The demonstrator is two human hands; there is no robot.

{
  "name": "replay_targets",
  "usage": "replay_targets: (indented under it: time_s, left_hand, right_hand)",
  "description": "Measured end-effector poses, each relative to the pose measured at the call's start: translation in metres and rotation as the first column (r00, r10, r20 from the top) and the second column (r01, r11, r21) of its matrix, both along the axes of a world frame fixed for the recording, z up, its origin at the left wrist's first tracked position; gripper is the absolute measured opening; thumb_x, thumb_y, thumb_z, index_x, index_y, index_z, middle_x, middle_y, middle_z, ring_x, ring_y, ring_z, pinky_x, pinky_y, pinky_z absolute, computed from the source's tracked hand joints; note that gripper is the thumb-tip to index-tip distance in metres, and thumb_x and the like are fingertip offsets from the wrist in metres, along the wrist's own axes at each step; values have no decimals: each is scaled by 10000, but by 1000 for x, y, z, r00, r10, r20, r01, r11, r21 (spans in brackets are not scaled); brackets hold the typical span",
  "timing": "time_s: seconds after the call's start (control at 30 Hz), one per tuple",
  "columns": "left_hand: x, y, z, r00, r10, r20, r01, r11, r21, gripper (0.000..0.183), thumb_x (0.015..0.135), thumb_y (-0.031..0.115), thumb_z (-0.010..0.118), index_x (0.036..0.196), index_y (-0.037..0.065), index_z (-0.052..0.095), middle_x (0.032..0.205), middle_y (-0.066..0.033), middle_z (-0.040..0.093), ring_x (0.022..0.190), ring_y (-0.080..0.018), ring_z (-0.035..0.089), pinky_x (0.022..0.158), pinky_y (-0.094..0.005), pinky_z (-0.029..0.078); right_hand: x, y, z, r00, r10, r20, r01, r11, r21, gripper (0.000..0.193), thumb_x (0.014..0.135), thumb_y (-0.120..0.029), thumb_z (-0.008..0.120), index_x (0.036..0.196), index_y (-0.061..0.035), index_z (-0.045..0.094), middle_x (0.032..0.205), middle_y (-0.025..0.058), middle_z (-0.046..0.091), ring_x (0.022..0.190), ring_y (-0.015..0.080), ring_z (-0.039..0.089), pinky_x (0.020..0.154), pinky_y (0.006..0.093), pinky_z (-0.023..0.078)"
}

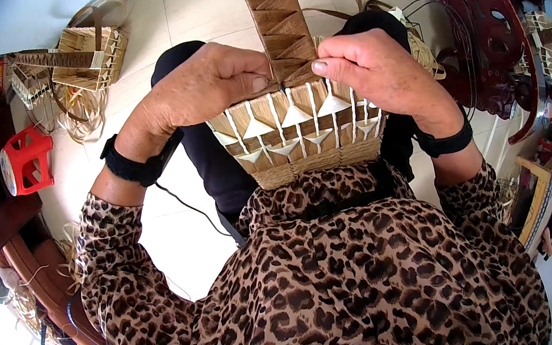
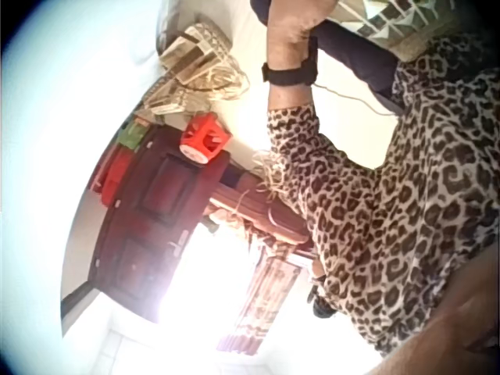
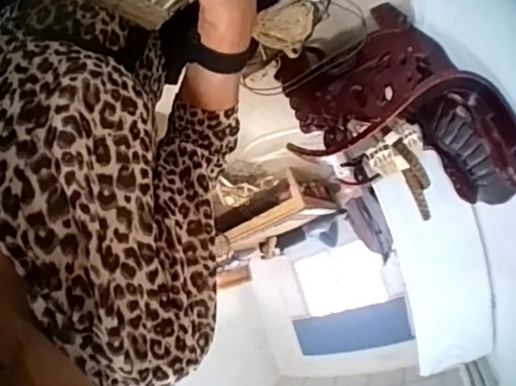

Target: The person weaves a decorative handle onto a small woven basket using a long strip of natural fiber. They thread the strip through the basket's rim and weave it into a pattern, occasionally adjusting the tension and position of the material.

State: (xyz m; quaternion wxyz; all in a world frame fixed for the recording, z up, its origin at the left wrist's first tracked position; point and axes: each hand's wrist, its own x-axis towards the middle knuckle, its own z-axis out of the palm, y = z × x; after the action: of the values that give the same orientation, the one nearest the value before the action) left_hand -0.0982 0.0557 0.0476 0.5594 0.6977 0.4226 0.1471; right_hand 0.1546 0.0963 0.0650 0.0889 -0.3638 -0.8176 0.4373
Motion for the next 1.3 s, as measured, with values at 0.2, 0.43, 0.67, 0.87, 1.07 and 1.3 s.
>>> replay_targets:
  time_s: [0.2,0.43,0.67,0.87,1.07,1.3]
  left_hand:
    - [-15,-3,13,999,27,-44,-32,991,-127,259,952,239,626,976,-19,631,754,11,555,718,-73,487,650,-239,423]
    - [-25,-21,16,977,145,-155,-133,987,89,128,878,90,651,865,-27,600,715,-16,519,673,-114,464,612,-274,400]
    - [-14,-40,28,930,284,-234,-206,928,309,197,897,103,627,772,-19,535,612,-84,425,574,-174,392,535,-335,364]
    - [-14,-42,48,912,290,-289,-247,953,177,232,921,122,596,754,-21,523,612,-90,434,567,-198,384,533,-341,354]
    - [-14,-31,27,901,328,-283,-153,853,500,161,897,121,612,847,-32,621,748,-110,577,671,-237,531,606,-337,426]
    - [16,-9,16,957,251,-143,-237,965,108,144,858,97,659,921,-32,658,734,-67,612,685,-151,551,659,-290,454]
  right_hand:
    - [15,-2,-12,969,-134,-209,146,988,43,232,940,-212,567,891,8,623,611,121,543,535,188,515,534,327,417]
    - [30,-4,-12,991,-109,-81,113,992,51,207,932,-192,585,946,4,651,656,108,597,544,167,534,533,320,426]
    - [23,-8,-7,993,-91,-80,97,993,63,202,919,-188,599,885,4,653,601,135,555,488,210,498,512,339,401]
    - [4,-7,1,994,-100,-48,104,991,80,220,900,-211,623,850,3,644,596,157,539,497,271,514,512,361,397]
    - [-5,-6,-1,998,-69,-1,68,990,122,274,896,-219,624,755,13,584,580,163,512,521,295,527,525,394,400]
    - [-8,-4,-1,995,-98,20,97,992,78,296,886,-221,623,716,9,546,571,163,504,515,304,518,525,402,396]
